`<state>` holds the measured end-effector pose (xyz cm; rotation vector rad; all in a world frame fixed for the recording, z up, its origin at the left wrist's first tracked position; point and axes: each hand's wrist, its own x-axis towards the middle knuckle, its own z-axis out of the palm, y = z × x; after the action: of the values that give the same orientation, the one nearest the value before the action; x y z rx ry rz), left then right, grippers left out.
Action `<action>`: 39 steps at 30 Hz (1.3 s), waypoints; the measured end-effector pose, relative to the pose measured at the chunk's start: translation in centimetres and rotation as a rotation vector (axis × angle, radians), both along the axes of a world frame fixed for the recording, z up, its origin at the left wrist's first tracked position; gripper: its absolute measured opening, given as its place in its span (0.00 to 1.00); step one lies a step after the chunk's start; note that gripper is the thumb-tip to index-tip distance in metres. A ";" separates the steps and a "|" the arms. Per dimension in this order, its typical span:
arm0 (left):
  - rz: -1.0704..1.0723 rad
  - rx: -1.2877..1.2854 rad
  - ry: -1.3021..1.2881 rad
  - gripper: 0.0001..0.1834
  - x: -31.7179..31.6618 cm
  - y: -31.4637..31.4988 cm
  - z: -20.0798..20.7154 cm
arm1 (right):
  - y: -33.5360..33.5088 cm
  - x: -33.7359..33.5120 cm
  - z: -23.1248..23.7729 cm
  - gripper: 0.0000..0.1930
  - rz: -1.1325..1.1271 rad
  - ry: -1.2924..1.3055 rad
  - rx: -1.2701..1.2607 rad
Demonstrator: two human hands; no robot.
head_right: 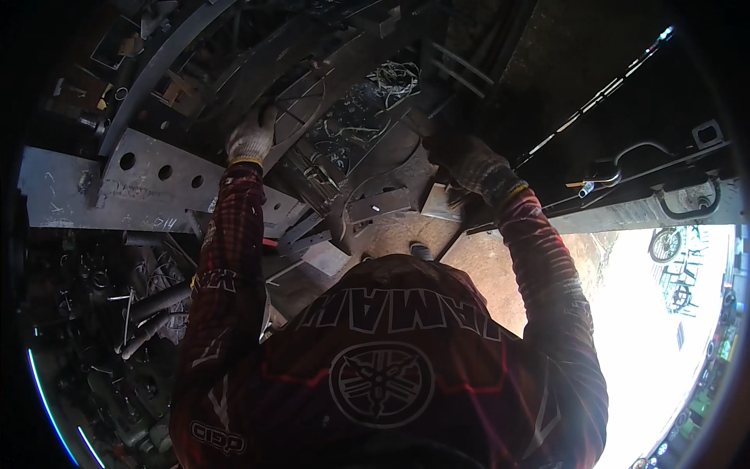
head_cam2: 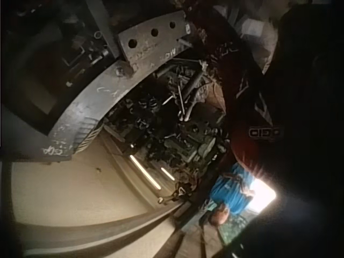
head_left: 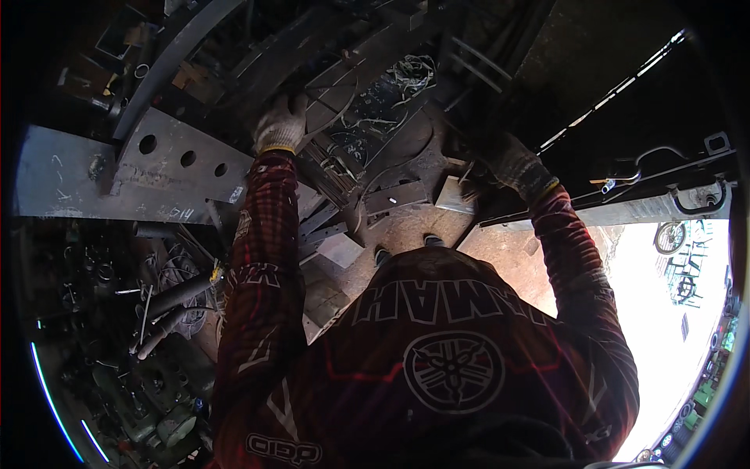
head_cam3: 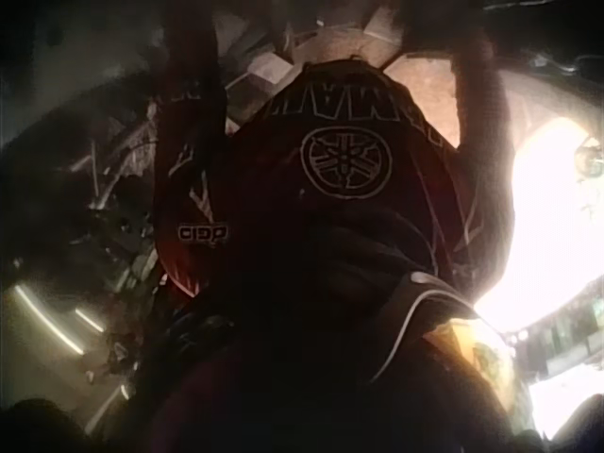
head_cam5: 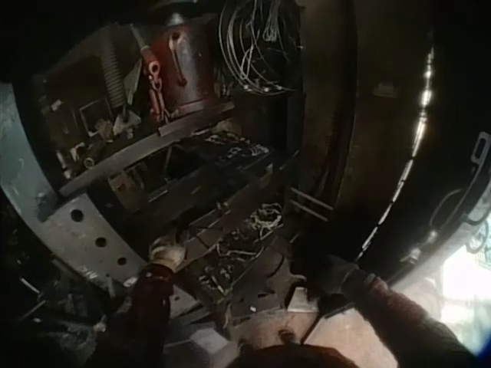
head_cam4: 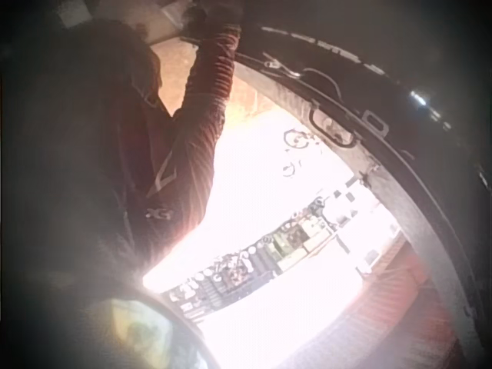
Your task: The person straightens thin metal rods by hand and using the edge of a heavy metal frame, repeatedly inserting the rods into narrow slots and applying leverage.
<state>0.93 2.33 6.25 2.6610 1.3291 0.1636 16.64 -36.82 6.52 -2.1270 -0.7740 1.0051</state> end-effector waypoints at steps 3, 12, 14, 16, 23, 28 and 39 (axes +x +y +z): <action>-0.019 0.012 -0.010 0.39 1.0 -0.4 0.3 | 1.5 2.7 -4.6 0.19 0.164 -0.371 0.066; 0.003 0.030 -0.070 0.35 0.2 -0.9 0.1 | 4.7 2.1 -2.6 0.17 -0.056 0.121 -0.060; -0.002 0.012 -0.076 0.35 0.1 -0.6 0.2 | 4.6 2.0 -2.7 0.16 -0.020 0.089 -0.073; 0.001 0.017 -0.072 0.34 0.7 -1.0 0.4 | 3.8 3.0 -4.5 0.16 0.079 -0.085 -0.029; 0.005 -0.009 -0.054 0.34 0.5 -1.5 1.0 | 3.6 3.2 -5.1 0.20 0.021 0.052 0.048; 0.016 -0.009 -0.060 0.34 0.3 -1.5 1.1 | 2.9 3.3 -4.7 0.17 0.272 -0.356 0.175; 0.010 -0.028 -0.092 0.35 0.3 -1.6 1.1 | 2.4 3.1 -3.9 0.17 0.243 -0.276 -0.016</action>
<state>1.19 0.73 7.39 2.5904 1.3072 0.2633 19.72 -34.37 2.61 -2.2524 -1.1847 0.8468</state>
